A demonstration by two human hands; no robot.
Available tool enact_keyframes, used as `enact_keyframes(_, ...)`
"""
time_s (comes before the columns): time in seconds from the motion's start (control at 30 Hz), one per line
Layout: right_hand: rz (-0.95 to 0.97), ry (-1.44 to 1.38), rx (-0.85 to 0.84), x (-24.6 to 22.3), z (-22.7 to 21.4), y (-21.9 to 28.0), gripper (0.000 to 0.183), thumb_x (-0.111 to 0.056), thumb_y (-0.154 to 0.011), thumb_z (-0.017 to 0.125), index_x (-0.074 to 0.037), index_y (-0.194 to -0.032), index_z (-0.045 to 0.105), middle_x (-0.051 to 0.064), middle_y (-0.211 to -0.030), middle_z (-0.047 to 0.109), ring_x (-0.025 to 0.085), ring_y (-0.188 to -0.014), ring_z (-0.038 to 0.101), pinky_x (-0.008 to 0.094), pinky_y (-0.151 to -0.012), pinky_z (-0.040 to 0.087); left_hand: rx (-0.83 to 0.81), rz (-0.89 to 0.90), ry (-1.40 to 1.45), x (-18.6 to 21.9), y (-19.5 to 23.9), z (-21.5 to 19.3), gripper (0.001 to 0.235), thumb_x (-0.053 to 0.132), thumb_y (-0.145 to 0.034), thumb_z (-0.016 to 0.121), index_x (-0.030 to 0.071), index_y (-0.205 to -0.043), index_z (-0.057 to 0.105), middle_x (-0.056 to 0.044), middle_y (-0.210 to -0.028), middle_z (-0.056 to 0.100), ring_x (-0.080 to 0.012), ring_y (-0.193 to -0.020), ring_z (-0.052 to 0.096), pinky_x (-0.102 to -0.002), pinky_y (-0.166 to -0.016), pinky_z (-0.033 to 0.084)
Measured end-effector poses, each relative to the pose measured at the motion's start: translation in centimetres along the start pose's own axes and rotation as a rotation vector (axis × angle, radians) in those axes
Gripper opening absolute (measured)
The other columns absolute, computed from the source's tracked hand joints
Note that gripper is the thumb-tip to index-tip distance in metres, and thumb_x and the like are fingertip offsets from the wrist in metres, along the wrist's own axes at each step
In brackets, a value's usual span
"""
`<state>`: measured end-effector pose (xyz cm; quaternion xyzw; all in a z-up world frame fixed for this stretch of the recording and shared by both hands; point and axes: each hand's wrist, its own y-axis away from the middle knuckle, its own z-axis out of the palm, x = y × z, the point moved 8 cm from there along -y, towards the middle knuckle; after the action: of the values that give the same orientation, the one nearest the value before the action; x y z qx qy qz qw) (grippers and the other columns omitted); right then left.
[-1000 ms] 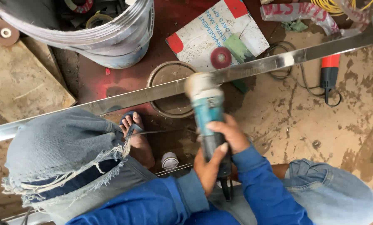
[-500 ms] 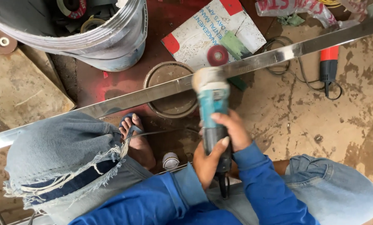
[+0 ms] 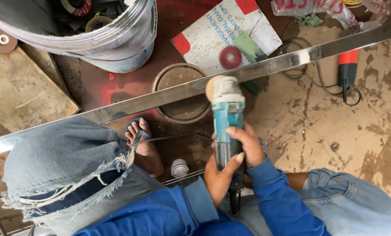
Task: Using an angle grinder to smooth and polish the edges of a long metal bar.
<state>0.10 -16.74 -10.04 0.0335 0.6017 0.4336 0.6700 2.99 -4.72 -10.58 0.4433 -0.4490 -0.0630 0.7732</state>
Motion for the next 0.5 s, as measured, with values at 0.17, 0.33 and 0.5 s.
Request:
enact_keyframes(0.17, 0.106, 0.024, -0.183, 2.2, 1.9, -0.6, 0.042, -0.018, -0.080, 0.074, 0.005, -0.112, 0.062, 0.026, -0.087, 0.073, 0.037, -0.065, 0.072, 0.046, -0.063, 0.064, 0.131, -0.125, 0.085, -2.8, 1.4, -1.4, 0.060, 0.047, -0.079, 0.071, 0.015, -0.129, 0.072, -0.009, -0.114, 0.079, -0.0172, -0.108, 0.075, -0.033, -0.092, 0.061)
enact_keyframes(0.33, 0.008, 0.031, -0.198, 0.4, 0.9, 0.1, 0.041, -0.025, -0.085, 0.072, 0.005, -0.112, 0.064, 0.023, -0.091, 0.074, 0.033, -0.071, 0.074, 0.043, -0.069, 0.065, 0.036, -0.123, 0.082, -1.4, 0.9, 0.2, 0.055, 0.043, -0.080, 0.073, 0.013, -0.125, 0.071, -0.011, -0.106, 0.078, -0.0215, -0.095, 0.077, -0.036, -0.081, 0.066)
enact_keyframes(0.5, 0.006, 0.000, 0.041, -0.2, -1.6, 0.3, 0.044, -0.024, -0.082, 0.069, 0.007, -0.114, 0.065, 0.028, -0.088, 0.074, 0.038, -0.068, 0.073, 0.046, -0.066, 0.064, -0.048, -0.103, -0.036, 0.6, 0.3, 0.9, 0.058, 0.049, -0.078, 0.071, 0.014, -0.123, 0.070, -0.006, -0.110, 0.077, -0.0168, -0.101, 0.073, -0.031, -0.089, 0.060)
